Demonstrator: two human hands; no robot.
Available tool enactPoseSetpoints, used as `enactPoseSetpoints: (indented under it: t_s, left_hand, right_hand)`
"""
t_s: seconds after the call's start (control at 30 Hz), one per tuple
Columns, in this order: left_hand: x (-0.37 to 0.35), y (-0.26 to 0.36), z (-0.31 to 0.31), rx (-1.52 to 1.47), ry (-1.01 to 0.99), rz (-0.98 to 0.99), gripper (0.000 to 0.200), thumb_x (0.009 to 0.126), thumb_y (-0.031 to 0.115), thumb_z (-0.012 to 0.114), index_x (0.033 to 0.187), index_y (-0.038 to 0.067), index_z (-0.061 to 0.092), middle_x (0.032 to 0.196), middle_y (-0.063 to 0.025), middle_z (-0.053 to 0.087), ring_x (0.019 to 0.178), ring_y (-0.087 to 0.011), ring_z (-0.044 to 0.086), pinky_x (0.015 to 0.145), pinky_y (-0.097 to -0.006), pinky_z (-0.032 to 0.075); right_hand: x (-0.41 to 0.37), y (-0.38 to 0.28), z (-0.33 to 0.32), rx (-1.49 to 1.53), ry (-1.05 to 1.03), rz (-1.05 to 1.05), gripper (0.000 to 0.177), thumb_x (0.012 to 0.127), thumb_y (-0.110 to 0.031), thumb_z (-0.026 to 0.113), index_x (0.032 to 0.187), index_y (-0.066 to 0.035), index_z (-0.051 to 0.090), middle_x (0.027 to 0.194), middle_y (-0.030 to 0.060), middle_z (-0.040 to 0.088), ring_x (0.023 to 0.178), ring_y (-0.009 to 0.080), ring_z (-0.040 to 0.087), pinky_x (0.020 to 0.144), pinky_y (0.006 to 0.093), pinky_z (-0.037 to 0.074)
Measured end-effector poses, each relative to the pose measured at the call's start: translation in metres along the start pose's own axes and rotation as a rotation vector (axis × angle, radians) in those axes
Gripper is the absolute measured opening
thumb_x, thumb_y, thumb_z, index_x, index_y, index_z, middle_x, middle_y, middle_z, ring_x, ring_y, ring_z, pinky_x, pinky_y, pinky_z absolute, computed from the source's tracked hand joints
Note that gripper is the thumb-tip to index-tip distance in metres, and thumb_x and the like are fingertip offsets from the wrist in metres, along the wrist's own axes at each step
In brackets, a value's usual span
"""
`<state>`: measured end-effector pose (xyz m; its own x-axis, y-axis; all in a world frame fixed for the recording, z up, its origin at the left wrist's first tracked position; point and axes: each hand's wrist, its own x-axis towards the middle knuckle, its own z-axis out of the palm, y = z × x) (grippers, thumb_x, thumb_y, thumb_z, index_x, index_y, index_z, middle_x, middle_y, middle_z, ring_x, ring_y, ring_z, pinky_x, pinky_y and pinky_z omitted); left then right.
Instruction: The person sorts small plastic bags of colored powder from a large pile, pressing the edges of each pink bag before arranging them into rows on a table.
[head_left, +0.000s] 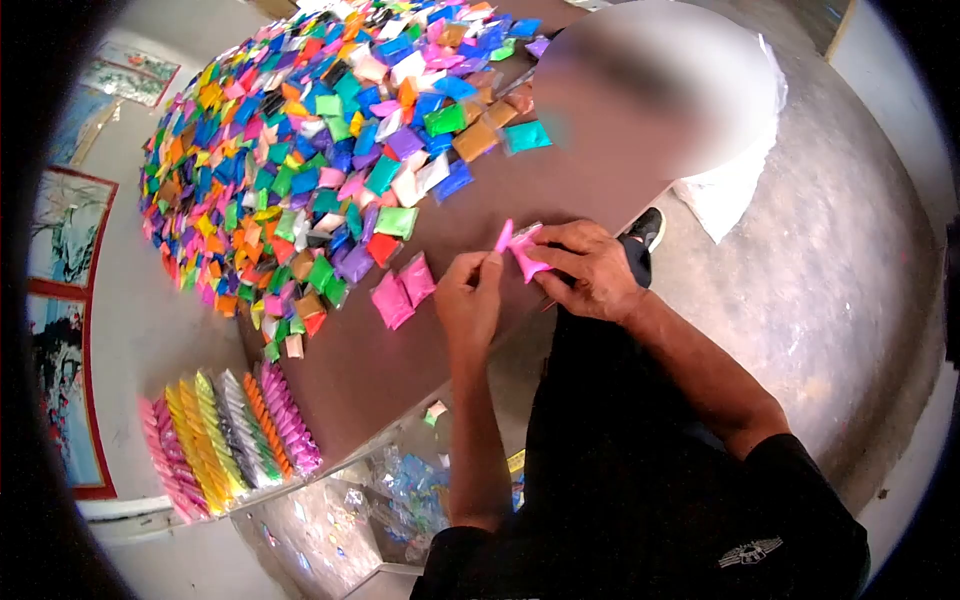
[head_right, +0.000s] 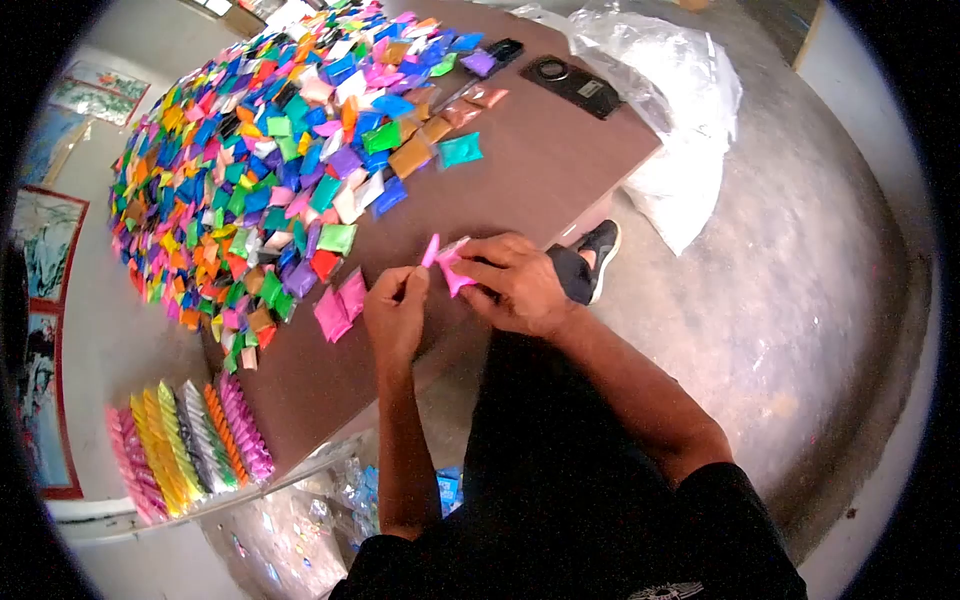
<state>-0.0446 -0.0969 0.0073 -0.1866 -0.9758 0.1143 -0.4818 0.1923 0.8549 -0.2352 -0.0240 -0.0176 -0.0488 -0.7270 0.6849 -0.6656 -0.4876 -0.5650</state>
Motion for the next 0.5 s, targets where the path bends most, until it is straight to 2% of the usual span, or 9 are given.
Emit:
enactPoseSetpoints:
  t_s: [0.07,0.13,0.2,0.23,0.3,0.33,0.47,0.5]
  left_hand:
    - [-0.013,0.014,-0.001,-0.020,-0.020,0.084,0.020,0.094,0.019,0.071,0.091,-0.001,0.070,0.074,-0.0053,0.066,0.068,-0.0105,0.056,0.064,-0.0289,0.047]
    - [-0.017,0.012,-0.001,0.027,-0.058,0.046,0.022,0.094,0.019,0.071,0.093,-0.003,0.070,0.073,-0.0051,0.065,0.068,-0.0095,0.056,0.063,-0.0288,0.048]
    - [-0.012,0.007,0.002,0.005,-0.029,0.162,0.022,0.093,0.019,0.071,0.092,-0.003,0.069,0.071,-0.0097,0.065,0.064,-0.0127,0.058,0.062,-0.0315,0.048]
    - [-0.009,0.003,0.003,0.020,-0.007,0.152,0.022,0.093,0.019,0.071,0.092,-0.003,0.069,0.071,-0.0097,0.065,0.064,-0.0127,0.058,0.062,-0.0315,0.048]
    - [-0.002,-0.001,0.006,0.153,0.013,0.219,0.021,0.093,0.019,0.071,0.089,-0.001,0.067,0.071,-0.0157,0.063,0.061,-0.0213,0.062,0.061,-0.0349,0.048]
    - [0.001,0.000,0.007,0.170,0.060,0.280,0.019,0.092,0.018,0.071,0.086,0.001,0.066,0.072,-0.0191,0.063,0.061,-0.0297,0.063,0.060,-0.0376,0.048]
    - [0.014,-0.013,0.020,0.287,0.150,0.354,0.018,0.092,0.020,0.071,0.086,0.002,0.067,0.072,-0.0190,0.063,0.063,-0.0335,0.063,0.060,-0.0384,0.049]
    - [0.014,-0.012,0.019,0.306,0.155,0.300,0.019,0.091,0.020,0.071,0.087,0.002,0.067,0.073,-0.0188,0.064,0.063,-0.0316,0.063,0.061,-0.0379,0.049]
  right_hand:
    - [0.002,0.000,0.000,-0.001,-0.029,-0.010,0.034,0.077,-0.012,0.078,0.110,-0.010,0.073,0.116,0.0103,0.068,0.103,0.0320,0.067,0.091,0.0435,0.053]
    - [0.003,-0.002,0.001,-0.030,-0.034,-0.007,0.035,0.076,-0.013,0.079,0.111,-0.011,0.073,0.116,0.0094,0.068,0.104,0.0310,0.067,0.091,0.0433,0.053]
    - [0.004,-0.004,0.003,-0.041,-0.039,0.009,0.037,0.074,-0.014,0.079,0.110,-0.012,0.073,0.116,0.0089,0.069,0.104,0.0305,0.067,0.091,0.0429,0.053]
    - [0.005,-0.005,0.003,-0.043,-0.044,0.015,0.037,0.074,-0.014,0.080,0.110,-0.013,0.073,0.115,0.0087,0.069,0.104,0.0303,0.067,0.090,0.0426,0.053]
    - [0.006,-0.007,0.005,-0.012,-0.029,0.010,0.032,0.075,-0.008,0.077,0.107,-0.010,0.074,0.114,0.0111,0.069,0.101,0.0320,0.068,0.089,0.0413,0.053]
    - [0.006,-0.007,0.006,-0.022,-0.032,0.017,0.031,0.075,-0.008,0.076,0.107,-0.009,0.074,0.113,0.0110,0.069,0.101,0.0321,0.067,0.089,0.0413,0.053]
    - [0.008,-0.007,0.004,-0.048,-0.027,0.032,0.028,0.079,-0.009,0.074,0.107,-0.010,0.075,0.110,0.0109,0.070,0.100,0.0317,0.067,0.089,0.0418,0.053]
    - [0.006,-0.007,0.005,-0.058,-0.019,0.043,0.027,0.080,-0.010,0.074,0.107,-0.011,0.075,0.109,0.0102,0.070,0.099,0.0313,0.068,0.089,0.0426,0.054]
